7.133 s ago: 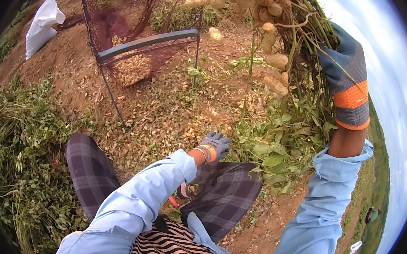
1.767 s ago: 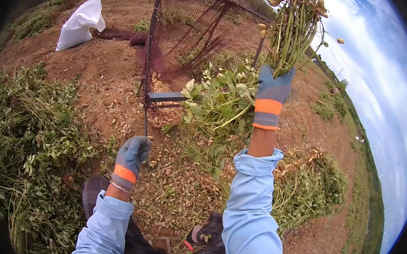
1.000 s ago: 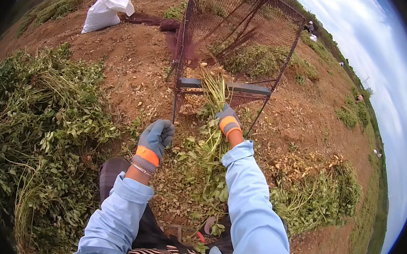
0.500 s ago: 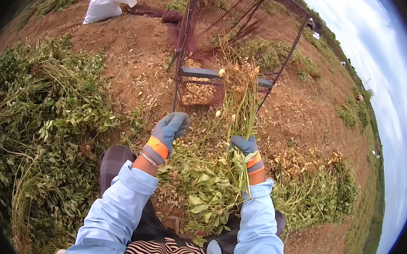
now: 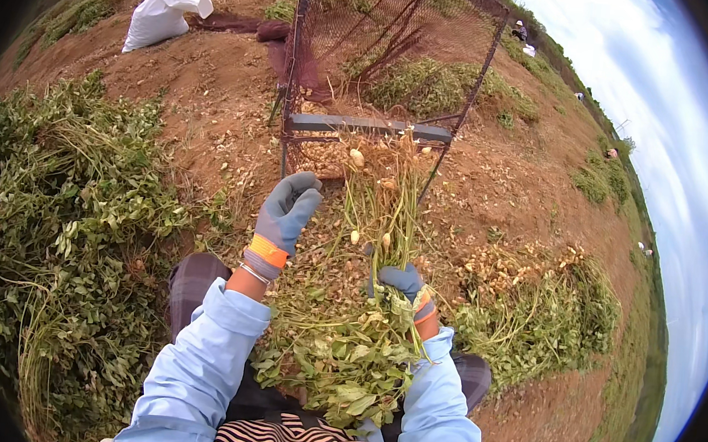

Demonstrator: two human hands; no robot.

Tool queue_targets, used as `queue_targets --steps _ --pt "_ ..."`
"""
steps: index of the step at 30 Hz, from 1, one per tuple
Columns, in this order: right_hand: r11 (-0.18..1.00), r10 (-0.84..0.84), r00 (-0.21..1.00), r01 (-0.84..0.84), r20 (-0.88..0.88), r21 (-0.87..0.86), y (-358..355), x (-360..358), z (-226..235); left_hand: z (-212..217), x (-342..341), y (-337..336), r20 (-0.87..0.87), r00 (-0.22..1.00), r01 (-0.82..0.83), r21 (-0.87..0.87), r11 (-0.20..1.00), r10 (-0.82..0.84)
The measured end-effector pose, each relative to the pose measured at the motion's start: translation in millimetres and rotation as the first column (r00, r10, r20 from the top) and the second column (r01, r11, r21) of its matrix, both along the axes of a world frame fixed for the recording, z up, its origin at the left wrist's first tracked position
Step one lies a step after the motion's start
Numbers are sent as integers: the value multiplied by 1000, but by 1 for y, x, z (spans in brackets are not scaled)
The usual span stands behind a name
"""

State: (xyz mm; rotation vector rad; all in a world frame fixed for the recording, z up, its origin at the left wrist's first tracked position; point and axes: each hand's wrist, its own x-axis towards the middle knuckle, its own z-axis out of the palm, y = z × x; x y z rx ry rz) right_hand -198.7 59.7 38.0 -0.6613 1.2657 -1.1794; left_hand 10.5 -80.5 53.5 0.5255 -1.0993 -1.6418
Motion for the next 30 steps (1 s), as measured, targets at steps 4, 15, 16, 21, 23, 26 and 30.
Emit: queue_targets --steps 4,15,16,21,23,26,30 --pt "953 265 838 -304 -477 -4 5 -14 -50 6 -7 -7 -11 998 -68 -26 997 67" --pt "882 217 676 -445 -705 -156 35 15 -18 -16 -12 -10 174 969 -159 -105 982 176" --pt "815 158 560 -539 -813 -212 38 7 -27 -15 -11 -7 158 975 -145 -92 985 158" --pt "894 189 762 -394 -619 -213 48 18 -26 -17 -6 -1 283 944 -115 -204 972 171" --pt "873 185 702 -438 -688 -213 53 15 -30 -22 -8 1 271 940 -115 -316 942 205" --pt "923 164 740 -348 -652 -163 62 3 -51 -24 -14 6 313 894 -72 -604 794 319" --pt "981 85 872 -157 -482 -111 69 14 -34 -22 -13 13 389 912 58 -440 896 131"
